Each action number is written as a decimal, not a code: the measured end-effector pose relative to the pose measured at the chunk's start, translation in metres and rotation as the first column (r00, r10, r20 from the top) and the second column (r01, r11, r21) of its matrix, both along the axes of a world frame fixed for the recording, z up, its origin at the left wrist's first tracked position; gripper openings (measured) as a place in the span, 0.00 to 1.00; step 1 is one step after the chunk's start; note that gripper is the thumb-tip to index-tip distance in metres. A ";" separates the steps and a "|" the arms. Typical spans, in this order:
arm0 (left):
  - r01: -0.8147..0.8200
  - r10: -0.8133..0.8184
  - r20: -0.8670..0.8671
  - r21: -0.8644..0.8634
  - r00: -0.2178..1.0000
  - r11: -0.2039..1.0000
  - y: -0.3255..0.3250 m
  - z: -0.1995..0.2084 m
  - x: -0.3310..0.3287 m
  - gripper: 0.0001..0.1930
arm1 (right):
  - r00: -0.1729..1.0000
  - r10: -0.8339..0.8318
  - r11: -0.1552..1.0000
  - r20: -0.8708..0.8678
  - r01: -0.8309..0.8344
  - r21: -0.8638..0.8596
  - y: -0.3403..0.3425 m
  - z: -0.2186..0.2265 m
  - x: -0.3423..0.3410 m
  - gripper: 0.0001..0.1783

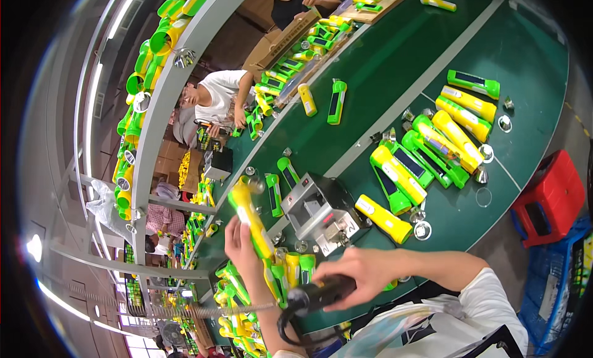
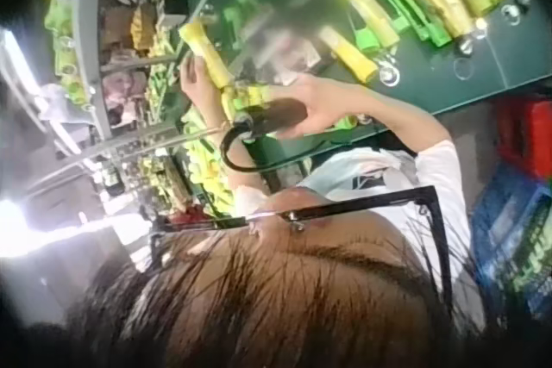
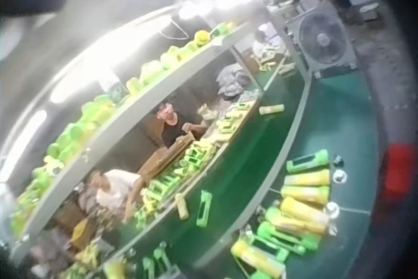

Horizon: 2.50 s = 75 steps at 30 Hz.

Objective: The person assembles flashlights by holding the casings together, driving screws into them using an electric screwdriver, and setting the flashlights on the workbench.

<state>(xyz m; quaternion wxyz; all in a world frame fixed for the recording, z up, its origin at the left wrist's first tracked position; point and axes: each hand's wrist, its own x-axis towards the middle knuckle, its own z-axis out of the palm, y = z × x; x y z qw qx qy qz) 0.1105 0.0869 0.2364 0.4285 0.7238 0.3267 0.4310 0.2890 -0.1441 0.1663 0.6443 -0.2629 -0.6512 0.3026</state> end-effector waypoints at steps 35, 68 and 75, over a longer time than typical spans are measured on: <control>0.213 0.244 -0.808 0.409 0.537 0.887 0.218 -0.112 0.089 0.49 | 0.992 0.046 0.999 -0.118 -0.045 0.009 0.027 -0.025 0.007 0.29; 0.162 0.492 -0.768 0.592 0.410 0.789 -0.039 -0.105 -0.073 0.33 | 0.995 0.095 0.994 -0.017 -0.096 -0.050 0.032 -0.033 -0.008 0.40; 0.386 0.317 -0.820 0.519 0.477 0.763 -0.010 -0.100 -0.052 0.32 | 0.989 0.141 0.984 -0.049 -0.146 -0.105 0.032 -0.033 -0.008 0.39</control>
